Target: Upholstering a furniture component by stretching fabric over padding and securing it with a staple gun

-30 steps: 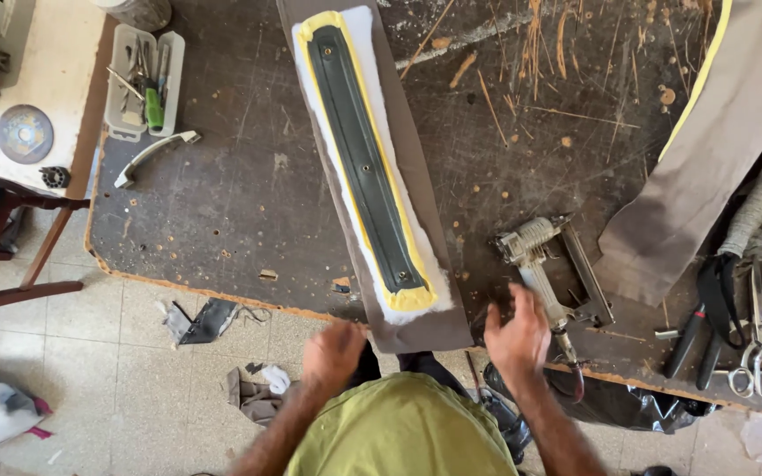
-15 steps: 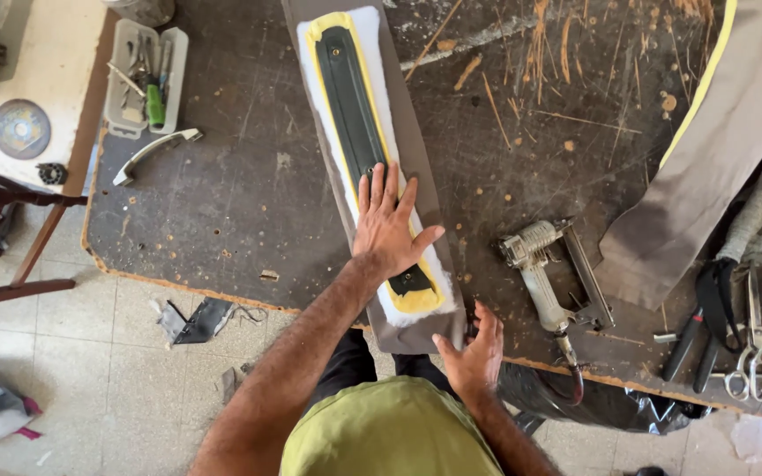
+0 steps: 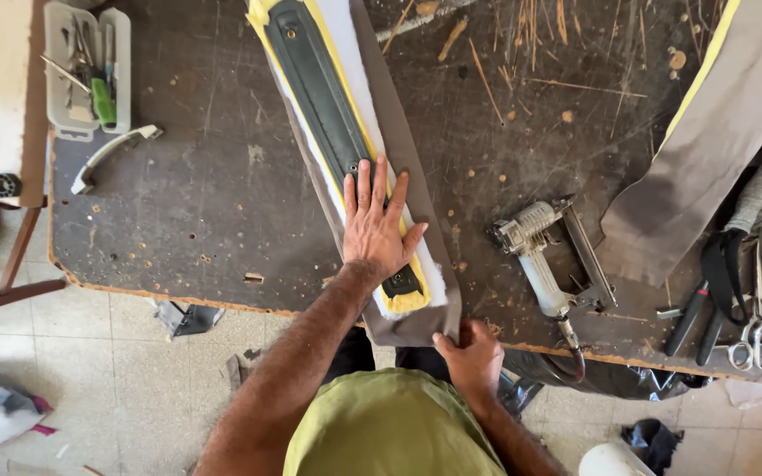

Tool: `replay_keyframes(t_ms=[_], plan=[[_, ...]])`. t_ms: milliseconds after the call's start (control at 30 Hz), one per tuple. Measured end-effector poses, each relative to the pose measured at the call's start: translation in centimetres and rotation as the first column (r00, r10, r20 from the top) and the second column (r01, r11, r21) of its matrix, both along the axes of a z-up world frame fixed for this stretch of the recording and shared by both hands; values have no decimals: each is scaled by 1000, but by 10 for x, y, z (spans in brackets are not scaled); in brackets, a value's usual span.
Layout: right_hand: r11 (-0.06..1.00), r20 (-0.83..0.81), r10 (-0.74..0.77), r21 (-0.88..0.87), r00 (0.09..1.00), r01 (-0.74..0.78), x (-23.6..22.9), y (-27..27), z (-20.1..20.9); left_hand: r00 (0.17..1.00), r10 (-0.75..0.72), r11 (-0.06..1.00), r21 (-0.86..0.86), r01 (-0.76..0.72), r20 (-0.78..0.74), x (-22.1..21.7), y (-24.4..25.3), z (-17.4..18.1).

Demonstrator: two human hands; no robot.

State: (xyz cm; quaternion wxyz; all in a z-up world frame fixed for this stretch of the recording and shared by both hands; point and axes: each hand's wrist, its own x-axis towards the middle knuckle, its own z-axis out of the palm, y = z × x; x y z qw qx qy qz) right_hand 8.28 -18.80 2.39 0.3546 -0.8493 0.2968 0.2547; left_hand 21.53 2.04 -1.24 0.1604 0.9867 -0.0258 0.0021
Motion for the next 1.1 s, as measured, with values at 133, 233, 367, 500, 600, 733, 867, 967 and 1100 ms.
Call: replay_keyframes(t_ms=[133,233,367,500,600,733,867,967,1100], plan=[[996,147,88,23,985,-92,-7,-5,-14,999,-1,1000,4,0,53,-2,-2,-6],[867,94,-325,427,941,257,-3,2,-3,998,-9,1000,16,8,67,-2,-1,-7],[837,-125,-328,422,936,349,-6,16,-5,997,-10,1000,21,8,72,-1,-1,-9],[655,-355,-507,434,786,618,-7,25,-5,999,-10,1000,-1,10,40,-3,-2,-7],[645,-272,-501,516,822,564,-12,26,-11,1000,-10,1000,-20,11,28,0,-1,-7],[621,-213,-300,697,930,359,25,39,17,999,-9,999,-31,10,45,-2,-1,-8],[853,-217,-141,469,966,230,58,75,12,999,37,998,-54,-36,16,-1,-5,-13],[697,-393,-115,622,912,357,86,62,-2,999,40,998,-52,-41,-9,0,-4,-14],[724,-515,-11,587,857,362,105,60,-3,998,50,995,-86,-52,-30,-1,-2,-14]])
